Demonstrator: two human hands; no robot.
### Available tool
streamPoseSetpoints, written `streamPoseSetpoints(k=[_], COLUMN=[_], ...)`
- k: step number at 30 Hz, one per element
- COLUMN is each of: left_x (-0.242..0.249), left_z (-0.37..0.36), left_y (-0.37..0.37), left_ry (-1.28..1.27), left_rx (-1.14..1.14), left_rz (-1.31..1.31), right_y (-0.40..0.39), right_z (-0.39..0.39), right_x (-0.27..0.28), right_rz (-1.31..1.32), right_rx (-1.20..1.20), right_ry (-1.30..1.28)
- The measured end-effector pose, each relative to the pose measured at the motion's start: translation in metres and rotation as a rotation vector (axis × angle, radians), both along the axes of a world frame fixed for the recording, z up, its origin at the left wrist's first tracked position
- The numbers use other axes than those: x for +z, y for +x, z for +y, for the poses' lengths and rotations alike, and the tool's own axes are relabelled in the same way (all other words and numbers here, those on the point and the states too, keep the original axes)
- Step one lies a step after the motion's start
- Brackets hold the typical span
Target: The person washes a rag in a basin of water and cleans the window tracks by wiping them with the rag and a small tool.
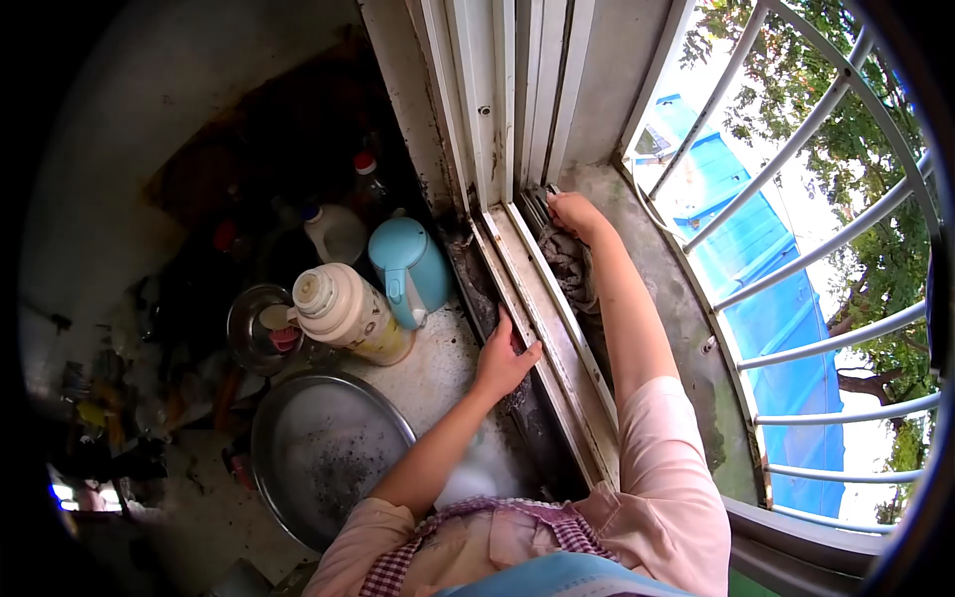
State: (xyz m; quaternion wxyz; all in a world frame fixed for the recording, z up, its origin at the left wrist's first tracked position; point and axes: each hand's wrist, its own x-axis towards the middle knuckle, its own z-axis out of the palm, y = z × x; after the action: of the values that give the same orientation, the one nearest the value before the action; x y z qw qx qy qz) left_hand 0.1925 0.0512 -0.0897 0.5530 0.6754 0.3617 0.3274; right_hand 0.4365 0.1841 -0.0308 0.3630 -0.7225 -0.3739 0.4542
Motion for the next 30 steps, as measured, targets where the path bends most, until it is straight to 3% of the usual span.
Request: streamPoseSetpoints(k=[3,8,10,15,17,20,23,24,25,26,27,28,29,30], left_x=[0.002,0.006,-0.016,-0.010,-0.011,0.006,-0.005,0.001,0.008,0.005,0.004,-0.006,0.004,-0.006], left_z=[0.001,0.002,0.007,0.007,0.009,0.004,0.009,0.012,0.008,0.011,0.009,0.015,0.010,0.018], left_y=[-0.002,0.000,0.006,0.005,0.008,0.006,0.010,0.007,0.006,0.008,0.008,0.008,0.009,0.012], left_ry=[0.033,-0.041,-0.037,-0.070,-0.064,-0.051,-0.034,0.036,0.050,0.120,0.071,-0.043,-0.127,-0.100], left_rx=[-0.009,-0.047,-0.045,-0.057,-0.071,-0.081,-0.108,-0.094,-0.093,-0.068,-0.051,-0.083,-0.100,-0.128], left_rz=[-0.004,-0.034,-0.133,-0.087,-0.136,-0.132,-0.189,0.019,0.013,0.105,0.031,0.089,0.008,-0.077], right_y=[-0.006,-0.032,-0.052,-0.125,-0.166,-0.231,-0.300,-0.321,-0.342,-0.357,-0.376,-0.392,-0.396,-0.393], right_z=[-0.014,-0.090,-0.131,-0.283,-0.354,-0.462,-0.563,-0.599,-0.634,-0.664,-0.726,-0.788,-0.786,-0.786], right_x=[-0.003,0.053,0.074,0.096,0.088,0.075,0.060,0.046,0.028,0.009,-0.042,-0.072,-0.064,-0.067], right_rz=[0.094,0.238,0.335,0.312,0.358,0.226,-0.003,-0.250,-0.495,-0.719,-0.484,-0.140,-0.160,-0.210], right_rx=[-0.009,-0.039,-0.090,-0.369,-0.554,-0.753,-0.919,-0.923,-0.905,-0.904,-0.938,-0.643,-0.877,-0.918], right_ry=[0.112,0.118,0.154,0.218,0.279,0.198,0.003,-0.070,-0.150,-0.548,-0.926,-1.339,-1.351,-1.274])
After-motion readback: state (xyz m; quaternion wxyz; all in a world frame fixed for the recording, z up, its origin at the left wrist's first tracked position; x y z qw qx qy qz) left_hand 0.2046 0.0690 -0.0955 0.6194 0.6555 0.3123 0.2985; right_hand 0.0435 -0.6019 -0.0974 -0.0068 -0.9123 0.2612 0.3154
